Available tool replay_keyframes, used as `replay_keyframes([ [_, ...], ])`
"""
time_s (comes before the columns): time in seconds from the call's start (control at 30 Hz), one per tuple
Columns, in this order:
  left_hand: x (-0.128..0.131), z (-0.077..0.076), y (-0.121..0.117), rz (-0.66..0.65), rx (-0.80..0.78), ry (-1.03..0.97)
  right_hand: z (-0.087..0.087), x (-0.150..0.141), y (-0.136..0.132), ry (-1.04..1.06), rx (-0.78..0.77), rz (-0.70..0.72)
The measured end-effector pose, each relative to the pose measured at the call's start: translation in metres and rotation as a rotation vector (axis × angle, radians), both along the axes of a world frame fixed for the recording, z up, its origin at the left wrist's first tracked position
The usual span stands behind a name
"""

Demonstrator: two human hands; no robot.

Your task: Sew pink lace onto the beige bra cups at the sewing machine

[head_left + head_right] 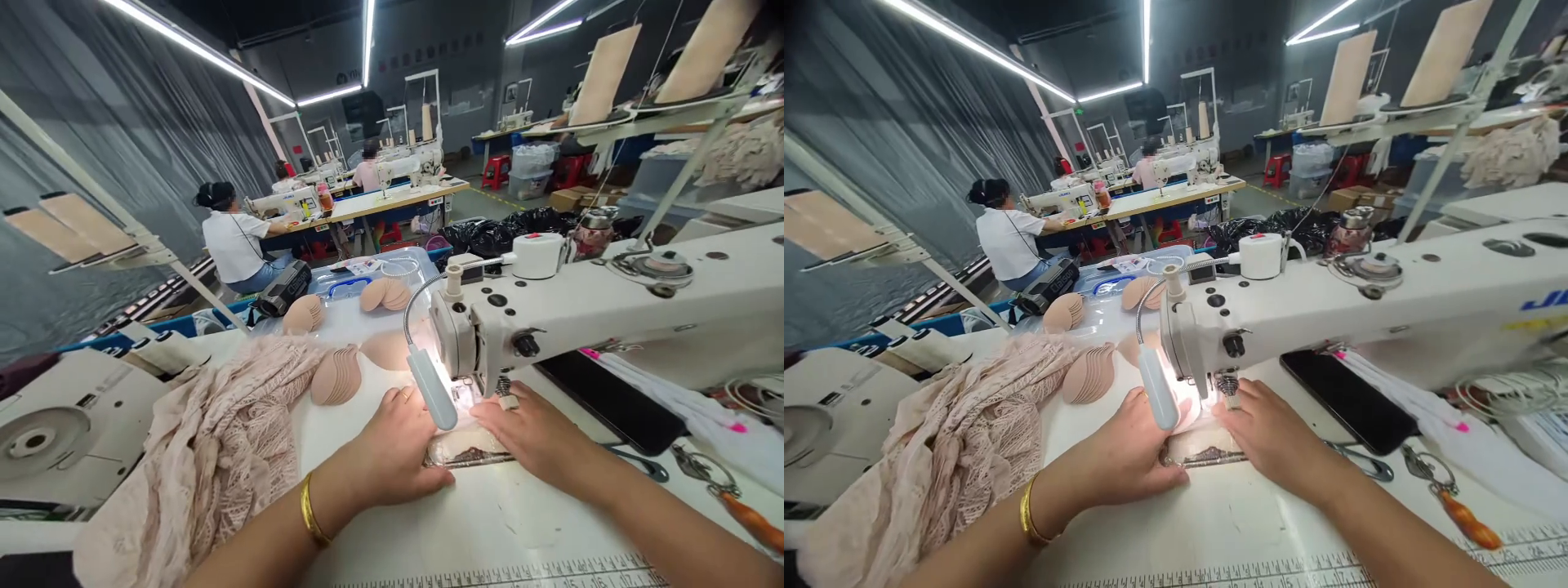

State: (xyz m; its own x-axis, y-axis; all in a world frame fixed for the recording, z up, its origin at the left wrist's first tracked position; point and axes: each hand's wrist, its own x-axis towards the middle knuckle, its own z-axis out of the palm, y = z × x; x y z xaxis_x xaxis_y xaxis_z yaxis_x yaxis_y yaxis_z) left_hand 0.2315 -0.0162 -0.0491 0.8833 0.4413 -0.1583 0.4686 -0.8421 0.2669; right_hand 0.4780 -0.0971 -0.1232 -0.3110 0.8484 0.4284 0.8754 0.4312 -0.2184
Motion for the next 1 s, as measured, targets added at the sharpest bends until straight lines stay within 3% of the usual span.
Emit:
replay_keyframes([
  [0.2,-0.015,0.008,0.014,-0.105,-0.153,-0.005,0.018,0.015,-0.004,0.158,-0.112,0.101],
  [0.4,-0.018,0.018,0.03,-0.238,-0.274,0.036,0.014,0.031,-0.006,0.152,-0.221,0.089],
  [0.6,-0.023,0.01,0.04,-0.292,-0.196,0.074,0.018,0.03,-0.005,0.136,-0.344,0.157],
  [0.87,-0.01,-0.002,0.021,-0.293,0.063,-0.107,0.036,0.041,-0.01,0.155,-0.559,0.206],
  [1.0,-0.01,-0.012,0.021,-0.311,0.1,-0.161,0.025,0.041,-0.009,0.243,-0.502,0.171],
])
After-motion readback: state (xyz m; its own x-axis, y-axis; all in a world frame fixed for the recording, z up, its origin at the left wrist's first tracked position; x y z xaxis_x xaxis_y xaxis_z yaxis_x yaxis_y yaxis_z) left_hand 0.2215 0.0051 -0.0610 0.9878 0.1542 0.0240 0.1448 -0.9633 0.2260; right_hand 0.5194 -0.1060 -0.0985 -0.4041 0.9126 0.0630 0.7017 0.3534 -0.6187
